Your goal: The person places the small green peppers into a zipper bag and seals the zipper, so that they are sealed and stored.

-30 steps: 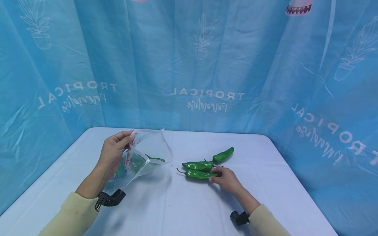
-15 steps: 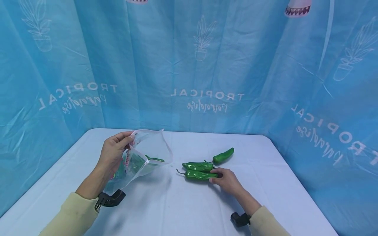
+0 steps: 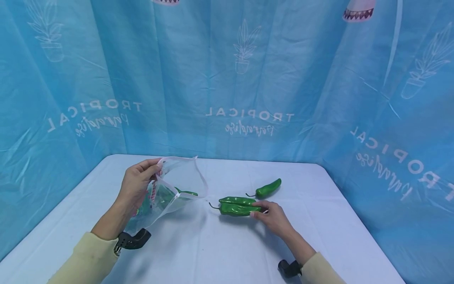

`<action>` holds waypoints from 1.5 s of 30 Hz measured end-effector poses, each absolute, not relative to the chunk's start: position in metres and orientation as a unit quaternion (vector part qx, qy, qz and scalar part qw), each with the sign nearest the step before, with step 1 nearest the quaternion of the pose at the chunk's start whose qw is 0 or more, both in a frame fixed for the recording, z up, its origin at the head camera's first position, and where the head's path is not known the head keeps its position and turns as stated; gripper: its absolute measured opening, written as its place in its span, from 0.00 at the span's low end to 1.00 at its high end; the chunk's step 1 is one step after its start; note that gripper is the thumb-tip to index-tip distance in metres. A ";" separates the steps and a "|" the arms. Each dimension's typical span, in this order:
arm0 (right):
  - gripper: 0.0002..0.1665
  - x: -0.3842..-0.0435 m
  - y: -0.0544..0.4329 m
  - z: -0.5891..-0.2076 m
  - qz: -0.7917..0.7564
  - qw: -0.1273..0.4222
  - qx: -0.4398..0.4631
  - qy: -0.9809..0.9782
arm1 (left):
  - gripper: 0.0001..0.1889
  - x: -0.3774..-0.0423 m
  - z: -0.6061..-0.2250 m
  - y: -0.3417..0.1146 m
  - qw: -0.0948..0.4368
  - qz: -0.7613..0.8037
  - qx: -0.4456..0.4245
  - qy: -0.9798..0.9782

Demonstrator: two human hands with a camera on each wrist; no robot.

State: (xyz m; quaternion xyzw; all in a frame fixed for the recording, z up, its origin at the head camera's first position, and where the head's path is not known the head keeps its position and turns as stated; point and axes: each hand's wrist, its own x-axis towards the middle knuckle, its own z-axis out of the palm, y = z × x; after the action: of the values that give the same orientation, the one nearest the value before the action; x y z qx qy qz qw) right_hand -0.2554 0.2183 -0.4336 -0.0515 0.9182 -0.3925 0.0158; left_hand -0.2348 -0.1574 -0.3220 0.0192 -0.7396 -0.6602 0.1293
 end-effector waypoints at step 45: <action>0.24 -0.251 0.174 -0.354 -0.482 -0.024 -0.122 0.867 | 0.17 -0.236 -0.321 -0.153 0.138 -0.653 0.015 -0.745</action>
State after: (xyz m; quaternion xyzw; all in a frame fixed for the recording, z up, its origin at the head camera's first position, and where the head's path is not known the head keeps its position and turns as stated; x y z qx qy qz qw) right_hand -0.2506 0.1736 -0.3540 -0.1223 0.8674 -0.4818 -0.0245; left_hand -0.2363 -0.1528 -0.3212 0.0150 -0.7445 -0.6529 0.1384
